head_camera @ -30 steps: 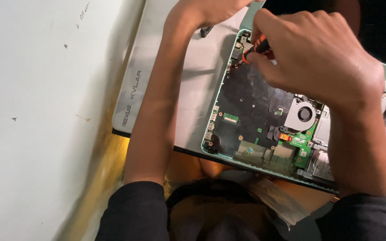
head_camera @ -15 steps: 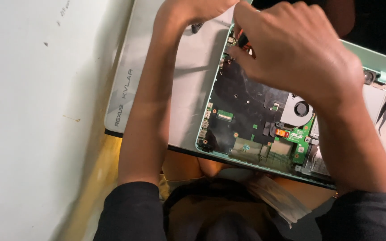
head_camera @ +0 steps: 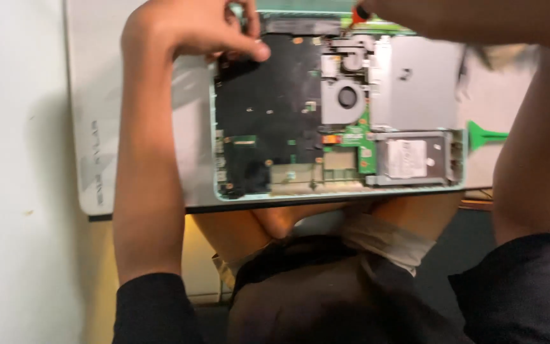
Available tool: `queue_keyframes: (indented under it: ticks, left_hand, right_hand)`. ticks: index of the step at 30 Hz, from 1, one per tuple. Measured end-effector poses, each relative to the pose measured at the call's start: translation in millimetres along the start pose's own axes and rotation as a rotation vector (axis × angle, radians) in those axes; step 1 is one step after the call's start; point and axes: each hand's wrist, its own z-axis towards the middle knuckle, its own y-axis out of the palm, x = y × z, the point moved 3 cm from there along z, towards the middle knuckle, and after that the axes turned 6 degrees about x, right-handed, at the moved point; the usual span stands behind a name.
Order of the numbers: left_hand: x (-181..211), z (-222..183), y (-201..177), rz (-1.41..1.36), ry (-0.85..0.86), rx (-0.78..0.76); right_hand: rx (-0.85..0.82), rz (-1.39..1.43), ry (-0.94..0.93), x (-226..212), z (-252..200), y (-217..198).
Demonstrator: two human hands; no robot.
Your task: A person cleans the interior of a laptop with a brush, installs a hard drive and a bracket, and then uses a screwdriver to secure them with screws.
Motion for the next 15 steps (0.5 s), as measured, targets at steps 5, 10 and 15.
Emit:
queue_keyframes:
  ticks: [5,10,15]
  left_hand:
    - [23.2,-12.1,4.3,0.087,-0.033,0.112]
    - [32.3,-15.4,0.9,0.081,-0.047,0.094]
    - [31.4,-16.4,0.3,0.018,-0.098,0.076]
  right_hand:
    - [0.123,0.153,0.133,47.9,-69.8,-18.8]
    - [0.256,0.370,0.229,81.6,-102.3,-1.7]
    - [0.321,0.545,0.301,101.7,-100.1,32.7]
